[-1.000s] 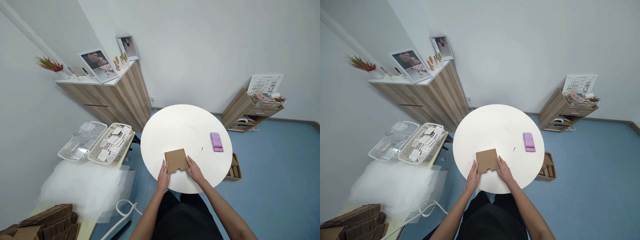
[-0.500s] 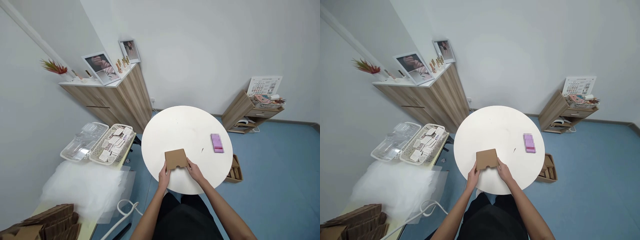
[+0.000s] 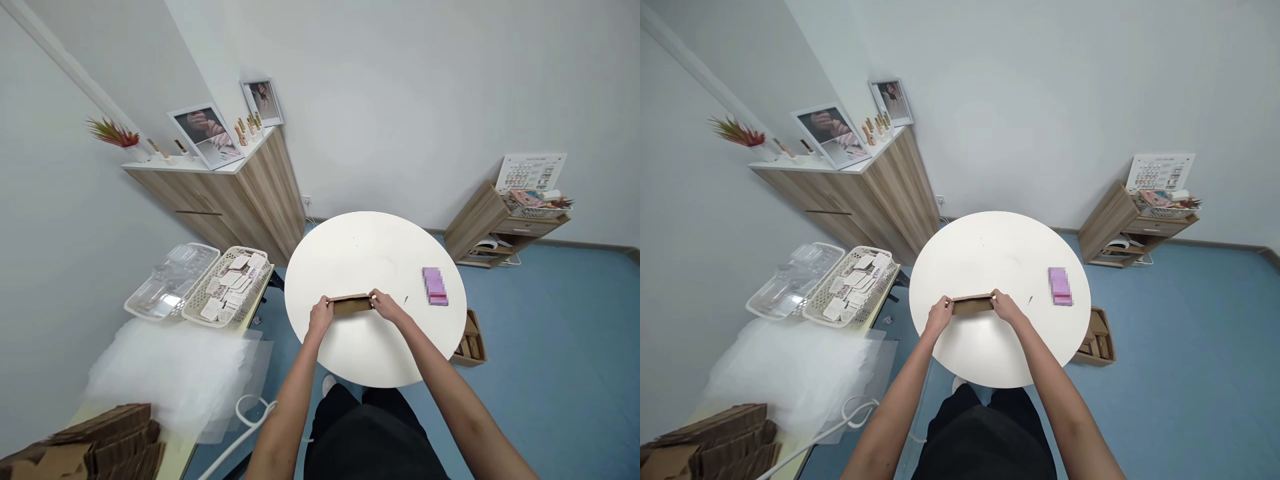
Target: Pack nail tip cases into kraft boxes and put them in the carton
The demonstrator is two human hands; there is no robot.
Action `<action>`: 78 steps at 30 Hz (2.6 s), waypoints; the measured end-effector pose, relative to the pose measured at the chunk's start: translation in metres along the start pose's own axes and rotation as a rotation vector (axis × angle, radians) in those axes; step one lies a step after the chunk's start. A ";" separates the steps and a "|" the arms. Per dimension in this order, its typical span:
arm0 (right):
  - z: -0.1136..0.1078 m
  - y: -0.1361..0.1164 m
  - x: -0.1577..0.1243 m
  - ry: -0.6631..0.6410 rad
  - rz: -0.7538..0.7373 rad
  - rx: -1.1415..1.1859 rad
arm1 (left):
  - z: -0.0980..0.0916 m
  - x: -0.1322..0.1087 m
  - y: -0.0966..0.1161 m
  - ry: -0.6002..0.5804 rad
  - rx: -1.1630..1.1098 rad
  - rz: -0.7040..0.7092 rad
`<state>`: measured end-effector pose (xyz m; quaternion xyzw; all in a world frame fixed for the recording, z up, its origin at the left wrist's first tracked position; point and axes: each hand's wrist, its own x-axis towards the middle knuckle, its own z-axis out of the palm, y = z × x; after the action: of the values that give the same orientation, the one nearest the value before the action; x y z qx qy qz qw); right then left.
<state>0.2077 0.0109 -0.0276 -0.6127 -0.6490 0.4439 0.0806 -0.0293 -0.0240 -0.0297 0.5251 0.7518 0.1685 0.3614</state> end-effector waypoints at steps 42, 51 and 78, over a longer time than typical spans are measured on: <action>-0.008 -0.009 0.048 -0.087 0.026 0.047 | -0.043 0.062 0.015 -0.021 0.379 0.150; 0.019 -0.003 0.031 0.103 -0.136 -0.266 | -0.025 0.039 -0.017 -0.015 0.401 0.352; 0.019 0.030 -0.077 0.414 -0.063 -0.424 | 0.034 0.012 0.008 -0.026 0.241 0.963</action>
<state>0.2350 -0.0696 -0.0252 -0.6729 -0.7157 0.1612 0.0951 -0.0017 -0.0145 -0.0527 0.8529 0.4335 0.2215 0.1886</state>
